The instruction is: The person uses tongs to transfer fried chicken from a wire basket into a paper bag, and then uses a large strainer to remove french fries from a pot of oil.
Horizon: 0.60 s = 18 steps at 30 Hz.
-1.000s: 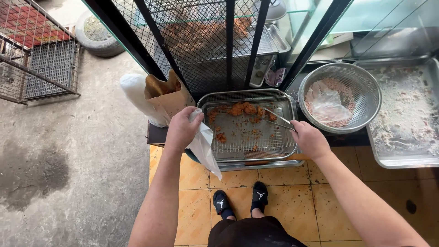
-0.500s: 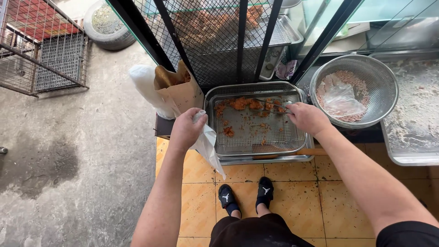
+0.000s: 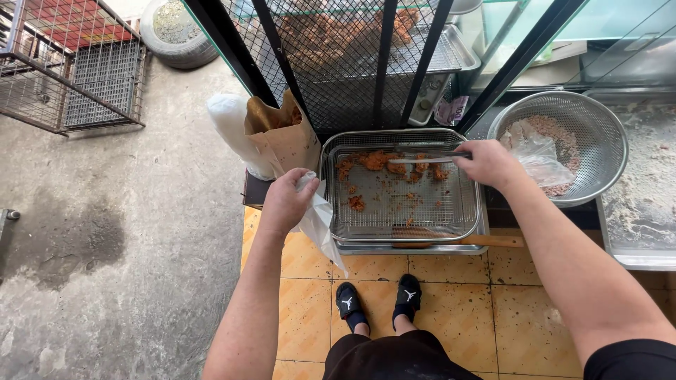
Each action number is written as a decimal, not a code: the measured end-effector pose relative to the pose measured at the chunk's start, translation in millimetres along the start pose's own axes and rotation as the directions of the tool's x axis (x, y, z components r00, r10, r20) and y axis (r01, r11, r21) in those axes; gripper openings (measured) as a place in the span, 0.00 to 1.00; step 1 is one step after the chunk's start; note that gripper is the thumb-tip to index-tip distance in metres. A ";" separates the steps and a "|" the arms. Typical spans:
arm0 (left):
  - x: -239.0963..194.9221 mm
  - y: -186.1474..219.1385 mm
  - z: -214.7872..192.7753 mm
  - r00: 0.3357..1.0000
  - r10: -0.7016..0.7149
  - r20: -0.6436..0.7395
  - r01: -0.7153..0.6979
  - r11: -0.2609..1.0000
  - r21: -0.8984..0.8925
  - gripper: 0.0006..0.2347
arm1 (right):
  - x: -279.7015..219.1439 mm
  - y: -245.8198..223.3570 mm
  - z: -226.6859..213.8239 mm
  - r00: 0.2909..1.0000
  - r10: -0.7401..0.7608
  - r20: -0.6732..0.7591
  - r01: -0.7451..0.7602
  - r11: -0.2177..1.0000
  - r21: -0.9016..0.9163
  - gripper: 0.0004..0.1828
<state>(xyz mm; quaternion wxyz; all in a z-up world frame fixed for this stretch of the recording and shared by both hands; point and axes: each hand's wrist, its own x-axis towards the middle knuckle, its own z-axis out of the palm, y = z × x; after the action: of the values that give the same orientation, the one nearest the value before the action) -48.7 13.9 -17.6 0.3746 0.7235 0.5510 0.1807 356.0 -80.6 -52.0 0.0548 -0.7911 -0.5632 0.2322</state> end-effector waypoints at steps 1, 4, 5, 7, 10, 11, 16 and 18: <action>-0.3 0.1 0.0 1.000 -0.003 -0.002 0.003 1.000 -0.001 0.16 | 6.6 6.0 4.3 1.000 -0.003 0.002 0.003 1.000 -0.002 0.20; -1.4 -0.7 2.8 1.000 -0.010 -0.007 0.010 1.000 -0.005 0.16 | 23.5 24.2 17.1 0.992 0.108 0.060 -0.117 0.979 0.166 0.21; -0.7 -1.3 2.8 1.000 -0.011 -0.007 0.011 1.000 -0.007 0.17 | 28.8 28.3 20.3 0.986 0.115 0.123 -0.137 0.973 0.187 0.20; 0.7 -2.8 3.3 1.000 -0.013 -0.008 0.013 1.000 -0.009 0.17 | 36.1 36.2 24.2 0.975 0.119 0.186 -0.157 0.966 0.205 0.19; 0.7 -7.2 4.8 1.000 -0.023 -0.009 0.023 1.000 -0.010 0.17 | 43.0 44.6 28.8 0.969 0.100 0.224 -0.166 0.939 0.302 0.19; 1.0 -8.6 5.5 1.000 -0.028 -0.008 0.028 0.999 -0.015 0.17 | 46.4 45.8 29.6 0.972 0.093 0.216 -0.158 0.939 0.306 0.19; 1.7 -11.8 9.4 0.998 -0.060 0.004 0.060 0.998 -0.031 0.17 | 72.0 48.1 30.7 0.966 0.087 0.245 -0.152 0.953 0.262 0.17; 2.4 -15.3 10.9 0.997 -0.073 0.012 0.073 0.997 -0.026 0.18 | 81.4 50.7 28.3 0.952 0.045 0.302 -0.146 0.936 0.321 0.17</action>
<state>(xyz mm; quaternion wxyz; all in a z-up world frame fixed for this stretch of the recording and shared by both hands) -50.7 14.1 -36.4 0.3933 0.6988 0.5728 0.1701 408.7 -29.2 -119.6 0.0957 -0.7539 -0.4770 0.4415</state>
